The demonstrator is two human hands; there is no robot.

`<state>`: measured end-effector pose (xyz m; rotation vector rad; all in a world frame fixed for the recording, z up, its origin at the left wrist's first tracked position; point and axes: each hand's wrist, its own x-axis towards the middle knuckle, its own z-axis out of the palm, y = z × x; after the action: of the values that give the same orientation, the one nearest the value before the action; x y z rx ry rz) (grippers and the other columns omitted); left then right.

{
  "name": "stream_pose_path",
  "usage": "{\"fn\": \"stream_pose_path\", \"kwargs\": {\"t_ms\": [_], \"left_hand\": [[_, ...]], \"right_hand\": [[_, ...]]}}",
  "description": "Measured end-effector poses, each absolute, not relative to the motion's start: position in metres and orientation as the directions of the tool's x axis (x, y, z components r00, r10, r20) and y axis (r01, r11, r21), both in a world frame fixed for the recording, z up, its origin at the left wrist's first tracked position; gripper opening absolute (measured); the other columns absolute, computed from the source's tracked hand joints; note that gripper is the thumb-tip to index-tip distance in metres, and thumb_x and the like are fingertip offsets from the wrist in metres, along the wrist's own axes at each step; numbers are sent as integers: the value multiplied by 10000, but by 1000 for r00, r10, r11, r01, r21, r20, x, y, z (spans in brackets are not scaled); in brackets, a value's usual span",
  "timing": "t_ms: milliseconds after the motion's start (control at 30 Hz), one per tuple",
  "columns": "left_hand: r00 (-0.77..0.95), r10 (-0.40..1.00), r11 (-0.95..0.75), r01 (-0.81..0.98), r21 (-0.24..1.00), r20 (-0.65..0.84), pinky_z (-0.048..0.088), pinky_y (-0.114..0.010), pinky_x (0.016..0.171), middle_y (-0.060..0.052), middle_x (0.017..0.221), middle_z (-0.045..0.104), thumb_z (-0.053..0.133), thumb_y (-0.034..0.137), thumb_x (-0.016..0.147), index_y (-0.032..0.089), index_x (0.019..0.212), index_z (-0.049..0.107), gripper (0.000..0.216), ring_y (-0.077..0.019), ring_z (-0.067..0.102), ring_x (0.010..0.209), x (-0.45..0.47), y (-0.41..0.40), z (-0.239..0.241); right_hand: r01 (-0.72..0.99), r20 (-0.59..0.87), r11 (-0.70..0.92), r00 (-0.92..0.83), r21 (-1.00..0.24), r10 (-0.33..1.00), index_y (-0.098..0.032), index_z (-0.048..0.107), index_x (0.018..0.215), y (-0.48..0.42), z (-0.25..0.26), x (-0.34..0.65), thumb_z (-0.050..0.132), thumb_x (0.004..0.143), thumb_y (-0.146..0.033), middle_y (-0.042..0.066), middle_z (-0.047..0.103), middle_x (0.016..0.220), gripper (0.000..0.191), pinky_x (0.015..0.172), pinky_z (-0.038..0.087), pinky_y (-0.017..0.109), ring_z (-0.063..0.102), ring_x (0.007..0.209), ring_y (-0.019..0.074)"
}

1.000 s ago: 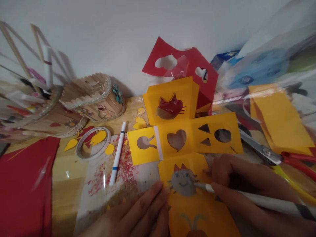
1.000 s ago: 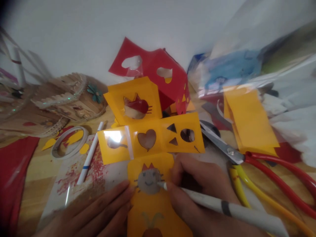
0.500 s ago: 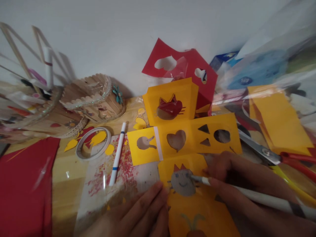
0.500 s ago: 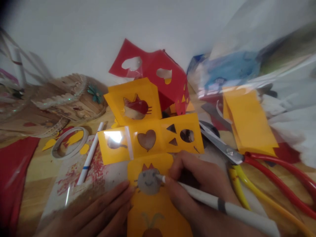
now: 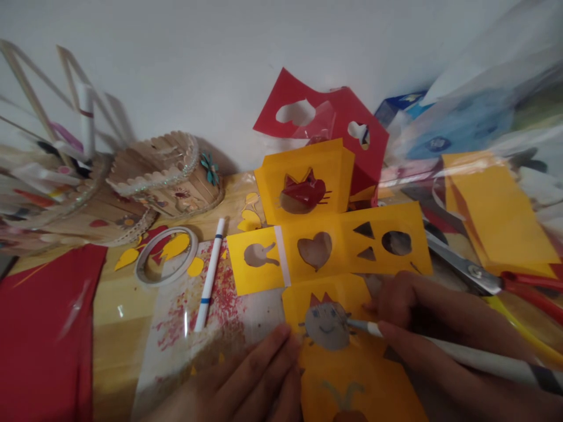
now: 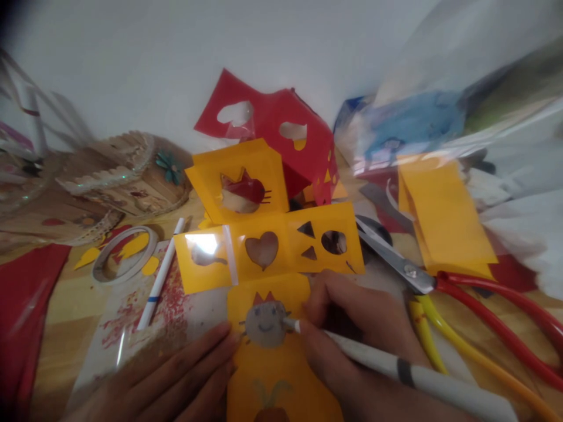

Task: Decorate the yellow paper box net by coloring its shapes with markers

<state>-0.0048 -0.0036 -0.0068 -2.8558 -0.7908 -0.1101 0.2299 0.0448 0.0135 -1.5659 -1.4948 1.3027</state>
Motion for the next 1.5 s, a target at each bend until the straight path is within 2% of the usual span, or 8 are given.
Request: {"fn": "stream_pose_path", "kwargs": {"t_ms": [300, 500, 767, 900, 1067, 1167, 1333, 1500], "left_hand": [[860, 491, -849, 508, -143, 139, 385, -234, 903, 40, 1167, 604, 359, 187, 927, 208, 1085, 586, 277, -146, 478, 1139, -3, 0, -7], [864, 494, -845, 503, -182, 94, 407, -232, 856, 49, 1211, 575, 348, 185, 931, 231, 1115, 565, 288, -146, 462, 1161, -5, -3, -6], [866, 491, -849, 500, -172, 94, 449, -228, 803, 42, 1219, 571, 324, 155, 925, 212, 1130, 557, 315, -157, 451, 1183, -5, -3, -8], [859, 496, -845, 511, -158, 126, 443, -226, 849, 38, 1199, 586, 316, 143, 931, 207, 1109, 574, 320, -154, 460, 1180, -5, -3, -8], [854, 505, -845, 518, -134, 121, 429, -230, 906, 35, 1205, 588, 326, 148, 937, 205, 1112, 577, 311, -155, 460, 1189, -4, -4, -9], [851, 507, -845, 522, -119, 133, 413, -242, 946, 26, 1194, 597, 327, 139, 936, 199, 1113, 578, 314, -157, 457, 1197, -4, -4, -10], [846, 514, -839, 530, -123, 139, 416, -235, 946, 23, 1204, 592, 339, 152, 936, 199, 1107, 583, 301, -161, 445, 1212, -4, -5, -10], [853, 508, -841, 521, -143, 121, 423, -242, 941, 23, 1215, 584, 377, 166, 926, 208, 1109, 581, 277, -166, 464, 1195, -5, -5, -10]], "right_hand": [[328, -230, -186, -99, -926, 968, -227, 467, 551, 43, 12, 229, 575, 707, -334, -22, 510, 544, 217, 383, 344, 216, 456, 487, 131], [282, -252, -217, -94, -935, 963, -224, 451, 555, 44, 13, 229, 576, 688, -304, -27, 513, 562, 199, 389, 331, 207, 466, 509, 127], [330, -254, -202, -123, -922, 959, -225, 437, 551, 43, 13, 229, 557, 711, -336, -34, 497, 549, 229, 396, 303, 218, 436, 489, 119], [325, -252, -202, -117, -924, 961, -229, 434, 561, 44, 12, 230, 552, 708, -314, -31, 498, 559, 207, 395, 318, 215, 456, 510, 125], [350, -243, -165, -190, -922, 951, -234, 449, 569, 45, 9, 235, 544, 729, -342, -34, 480, 530, 216, 384, 330, 214, 429, 472, 118], [351, -238, -172, -153, -920, 959, -232, 431, 543, 43, 11, 233, 553, 709, -324, -42, 461, 526, 225, 395, 326, 211, 414, 479, 114], [306, -268, -221, -122, -926, 956, -231, 425, 547, 41, 14, 229, 541, 701, -309, -45, 454, 533, 208, 390, 296, 210, 397, 483, 110], [338, -227, -171, -134, -926, 965, -227, 426, 536, 42, 13, 230, 531, 694, -279, -40, 475, 546, 196, 395, 310, 211, 427, 503, 114]]}}
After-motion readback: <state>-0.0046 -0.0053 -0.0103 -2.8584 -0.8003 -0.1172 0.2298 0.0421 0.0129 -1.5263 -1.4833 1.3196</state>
